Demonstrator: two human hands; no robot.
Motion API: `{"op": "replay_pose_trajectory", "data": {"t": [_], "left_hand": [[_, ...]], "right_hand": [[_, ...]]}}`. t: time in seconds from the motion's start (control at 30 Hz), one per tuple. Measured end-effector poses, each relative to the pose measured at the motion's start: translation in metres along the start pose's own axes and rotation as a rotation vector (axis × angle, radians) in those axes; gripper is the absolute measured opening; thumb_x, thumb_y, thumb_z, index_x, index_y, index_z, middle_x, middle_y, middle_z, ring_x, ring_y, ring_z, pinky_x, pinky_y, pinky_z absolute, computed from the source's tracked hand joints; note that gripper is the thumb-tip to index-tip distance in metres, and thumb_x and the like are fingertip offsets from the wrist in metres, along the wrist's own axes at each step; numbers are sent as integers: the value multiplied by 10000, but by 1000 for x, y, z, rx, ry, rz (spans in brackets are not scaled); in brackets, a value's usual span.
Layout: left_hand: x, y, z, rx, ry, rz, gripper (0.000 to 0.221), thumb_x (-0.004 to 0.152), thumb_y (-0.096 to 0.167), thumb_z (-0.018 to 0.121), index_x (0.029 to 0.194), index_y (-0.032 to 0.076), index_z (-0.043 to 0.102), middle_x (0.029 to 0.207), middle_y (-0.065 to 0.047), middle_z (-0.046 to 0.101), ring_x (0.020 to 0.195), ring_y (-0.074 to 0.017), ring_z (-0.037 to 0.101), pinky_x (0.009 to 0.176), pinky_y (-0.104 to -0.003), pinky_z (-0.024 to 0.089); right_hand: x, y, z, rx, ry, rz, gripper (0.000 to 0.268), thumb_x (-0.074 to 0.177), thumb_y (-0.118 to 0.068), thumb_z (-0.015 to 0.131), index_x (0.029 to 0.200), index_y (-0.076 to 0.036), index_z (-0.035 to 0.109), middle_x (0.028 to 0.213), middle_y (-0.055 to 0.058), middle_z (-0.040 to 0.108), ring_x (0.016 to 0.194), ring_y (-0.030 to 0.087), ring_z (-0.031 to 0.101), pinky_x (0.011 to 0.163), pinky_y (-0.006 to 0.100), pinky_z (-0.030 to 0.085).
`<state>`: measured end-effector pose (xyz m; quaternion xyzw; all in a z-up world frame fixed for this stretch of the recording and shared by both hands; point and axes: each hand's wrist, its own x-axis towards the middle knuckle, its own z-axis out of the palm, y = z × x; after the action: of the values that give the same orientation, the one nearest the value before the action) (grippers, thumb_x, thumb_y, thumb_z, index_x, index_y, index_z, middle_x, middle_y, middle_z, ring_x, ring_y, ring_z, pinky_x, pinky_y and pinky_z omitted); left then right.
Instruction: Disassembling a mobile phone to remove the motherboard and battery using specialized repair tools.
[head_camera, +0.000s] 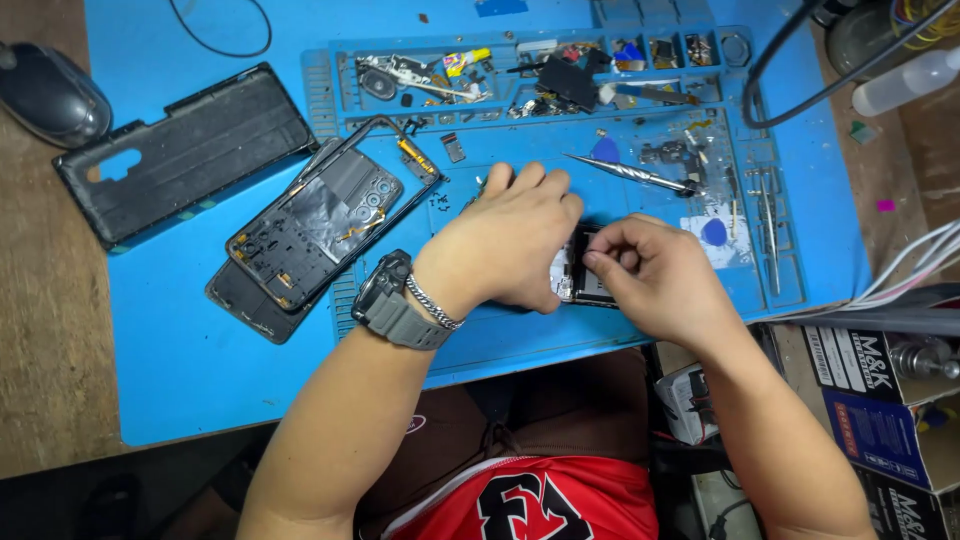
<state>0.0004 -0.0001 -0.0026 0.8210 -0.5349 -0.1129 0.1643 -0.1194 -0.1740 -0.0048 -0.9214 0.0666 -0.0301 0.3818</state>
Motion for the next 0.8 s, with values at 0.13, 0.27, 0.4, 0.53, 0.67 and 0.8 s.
{"op": "replay_pose_trajectory", "data": {"t": [0.13, 0.27, 0.4, 0.53, 0.67, 0.8], "left_hand": [[3, -2, 4, -2, -1, -7, 789, 512, 479, 927, 1110, 27, 682, 1042, -128, 603, 1000, -291, 530, 871, -450, 356], [2, -1, 3, -18, 20, -2, 742, 516, 425, 937, 1080, 9, 695, 1027, -143, 616, 998, -307, 549, 867, -453, 363], [2, 0, 3, -10, 28, 3, 726, 504, 426, 940, 1050, 13, 699, 1022, -144, 613, 993, -309, 554, 853, -450, 368], [2, 0, 5, -6, 29, 9, 727, 498, 425, 936, 1044, 9, 698, 1028, -149, 604, 995, -309, 552, 845, -446, 370], [0, 2, 1, -13, 37, 18, 763, 499, 398, 953, 1074, -11, 665, 1047, -165, 582, 1032, -328, 533, 880, -459, 369], [5, -3, 7, 60, -43, 35, 804, 549, 562, 942, 1093, 81, 596, 1133, -110, 530, 1053, -333, 482, 855, -471, 386]], "right_hand": [[-2, 9, -1, 23, -15, 21, 70, 868, 19, 735, 911, -20, 774, 724, 93, 678, 701, 204, 622, 650, 349, 512], [-2, 10, -1, 69, 1, 8, 37, 889, 17, 736, 896, -8, 763, 674, 117, 629, 588, 162, 553, 522, 291, 428], [0, 10, -1, 83, 9, -16, 31, 896, 12, 742, 893, -13, 760, 643, 98, 604, 502, 108, 465, 449, 253, 358], [-4, 10, -1, 94, 17, -33, 27, 890, 19, 751, 891, -7, 756, 637, 93, 596, 468, 92, 441, 422, 235, 332], [-18, 17, -10, 111, 94, -84, 68, 875, 57, 764, 936, 28, 759, 813, 156, 713, 643, 185, 624, 506, 253, 467], [-35, 34, -42, -189, 197, -76, 81, 996, -26, 700, 1063, -18, 745, 1020, 113, 712, 859, 193, 641, 726, 287, 516]]}}
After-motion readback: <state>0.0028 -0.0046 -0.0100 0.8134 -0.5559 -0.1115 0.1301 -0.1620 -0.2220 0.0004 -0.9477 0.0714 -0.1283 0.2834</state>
